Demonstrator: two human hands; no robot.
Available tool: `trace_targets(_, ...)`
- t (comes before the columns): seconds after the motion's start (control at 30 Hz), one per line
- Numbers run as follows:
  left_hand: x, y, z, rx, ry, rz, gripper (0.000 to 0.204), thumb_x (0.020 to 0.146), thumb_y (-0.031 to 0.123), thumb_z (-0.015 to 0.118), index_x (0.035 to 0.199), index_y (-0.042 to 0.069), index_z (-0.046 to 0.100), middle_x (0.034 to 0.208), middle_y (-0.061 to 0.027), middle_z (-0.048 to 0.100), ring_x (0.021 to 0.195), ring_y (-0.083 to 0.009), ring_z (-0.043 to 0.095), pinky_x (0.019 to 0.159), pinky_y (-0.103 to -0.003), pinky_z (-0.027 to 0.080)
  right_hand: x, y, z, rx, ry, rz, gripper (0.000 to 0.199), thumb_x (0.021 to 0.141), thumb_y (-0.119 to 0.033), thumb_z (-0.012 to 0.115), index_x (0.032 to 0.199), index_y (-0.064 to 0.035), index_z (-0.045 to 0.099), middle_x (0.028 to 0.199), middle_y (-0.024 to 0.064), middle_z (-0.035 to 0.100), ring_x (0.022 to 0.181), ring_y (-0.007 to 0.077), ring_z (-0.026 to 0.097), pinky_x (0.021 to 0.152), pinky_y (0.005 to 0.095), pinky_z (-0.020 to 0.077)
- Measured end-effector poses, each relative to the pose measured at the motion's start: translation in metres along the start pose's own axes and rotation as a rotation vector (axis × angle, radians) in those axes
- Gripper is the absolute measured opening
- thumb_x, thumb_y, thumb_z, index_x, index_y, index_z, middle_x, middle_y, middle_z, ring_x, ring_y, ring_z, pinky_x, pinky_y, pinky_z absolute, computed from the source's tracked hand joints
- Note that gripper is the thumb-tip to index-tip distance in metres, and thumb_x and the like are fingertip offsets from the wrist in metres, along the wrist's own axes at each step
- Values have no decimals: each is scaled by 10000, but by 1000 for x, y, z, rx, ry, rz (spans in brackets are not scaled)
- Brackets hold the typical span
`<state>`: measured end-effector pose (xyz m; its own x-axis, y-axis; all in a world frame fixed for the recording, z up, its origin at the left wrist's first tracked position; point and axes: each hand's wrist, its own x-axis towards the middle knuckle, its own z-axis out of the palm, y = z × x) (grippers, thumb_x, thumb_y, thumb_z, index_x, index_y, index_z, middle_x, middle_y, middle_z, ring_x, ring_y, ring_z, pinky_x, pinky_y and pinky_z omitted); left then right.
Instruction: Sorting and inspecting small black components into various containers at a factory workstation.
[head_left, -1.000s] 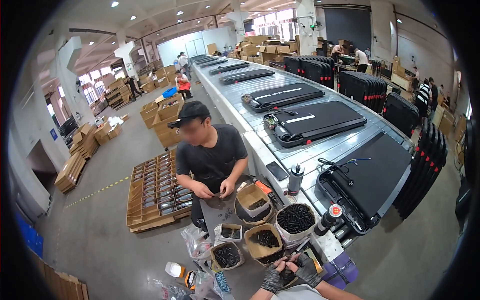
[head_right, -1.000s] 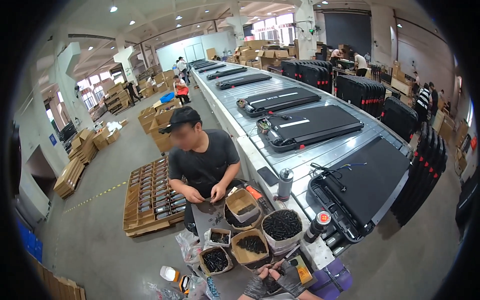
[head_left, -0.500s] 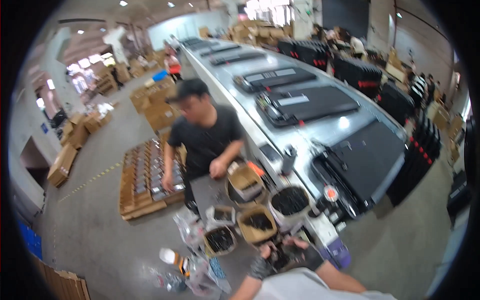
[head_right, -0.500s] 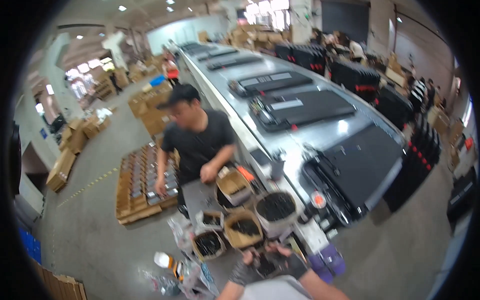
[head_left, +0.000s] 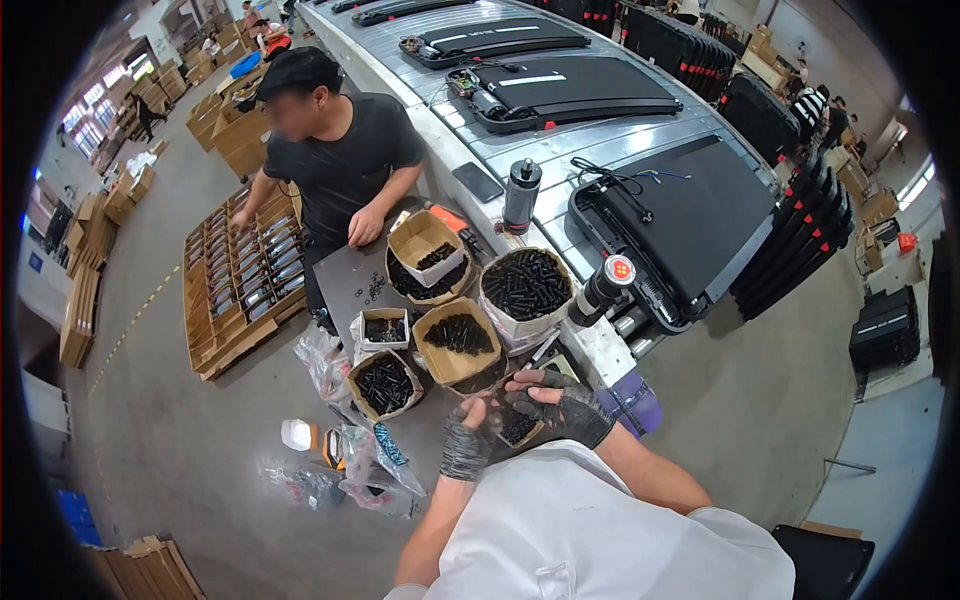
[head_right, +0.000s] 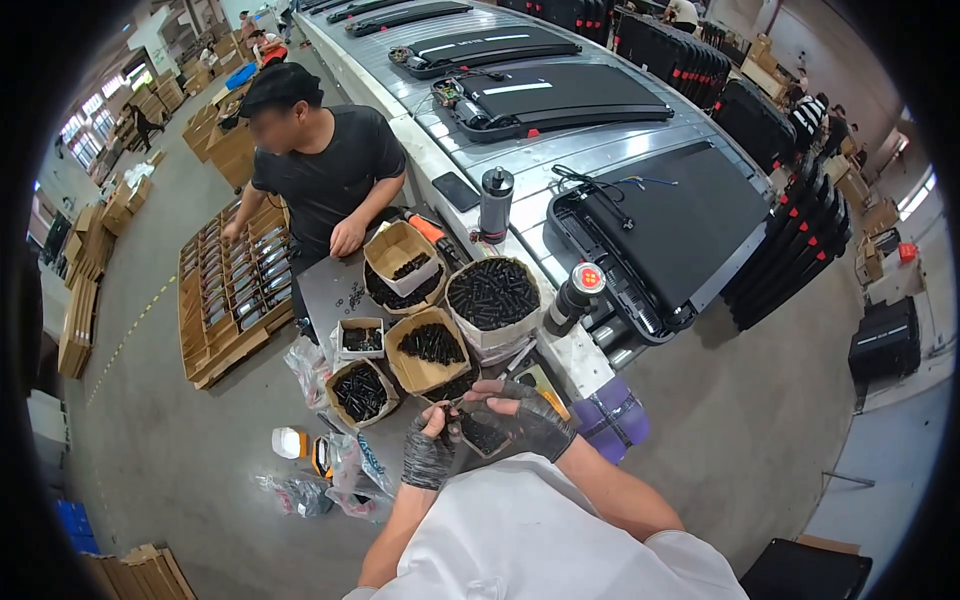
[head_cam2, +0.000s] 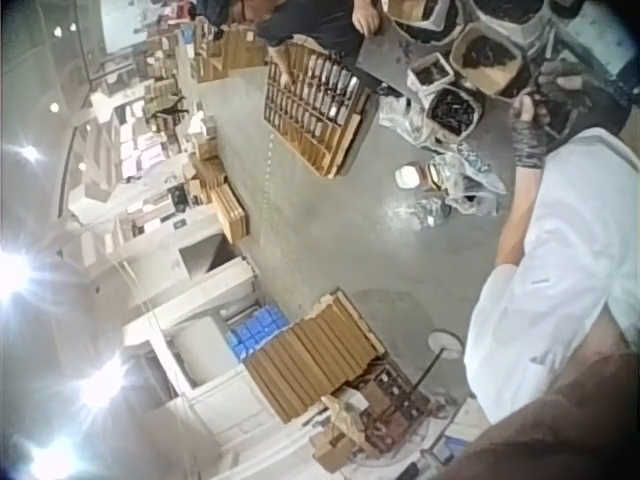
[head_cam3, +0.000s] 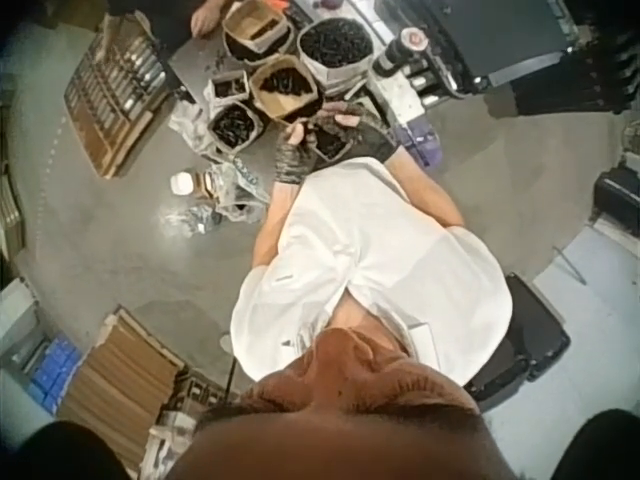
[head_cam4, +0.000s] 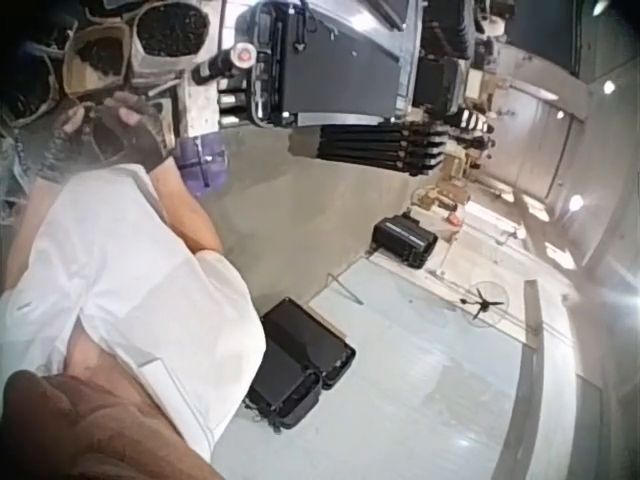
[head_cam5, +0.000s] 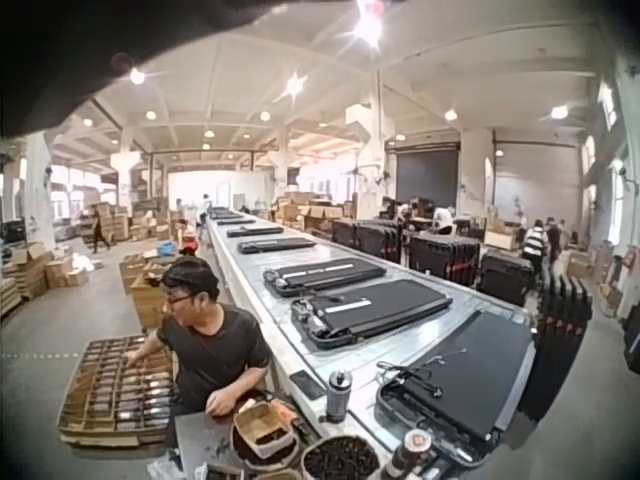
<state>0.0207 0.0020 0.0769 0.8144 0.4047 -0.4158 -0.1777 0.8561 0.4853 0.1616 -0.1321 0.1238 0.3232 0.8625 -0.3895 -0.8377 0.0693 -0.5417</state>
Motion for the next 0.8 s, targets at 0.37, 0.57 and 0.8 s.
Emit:
trace_targets(0.37, 2, 0, 2, 47, -11, 29, 232, 871, 176, 650, 1050, 30, 630, 916, -61, 627, 766, -155, 574, 682, -262, 471, 6, 9, -20, -209, 120, -82, 255, 931, -133, 531, 1160, -20, 528, 1071, 107, 602, 1030, 204, 579, 898, 319, 480)
trace_targets(0.57, 2, 1, 3, 46, -13, 3, 226, 891, 162, 621, 1059, 11, 615, 905, -67, 620, 753, -152, 561, 677, -254, 465, 8, 15, -26, -73, 107, -74, 186, 925, -129, 537, 1088, -42, 548, 1106, 124, 596, 1084, 252, 563, 946, 388, 467)
trace_targets(0.8, 1, -8, 0, 178, -9, -32, 244, 877, 183, 647, 1050, 12, 624, 896, -66, 634, 741, -141, 574, 680, -249, 483, 9, 11, -10, 294, 71, -99, 143, 915, -86, 531, 1056, -67, 545, 1243, 189, 534, 1136, 328, 534, 991, 459, 439)
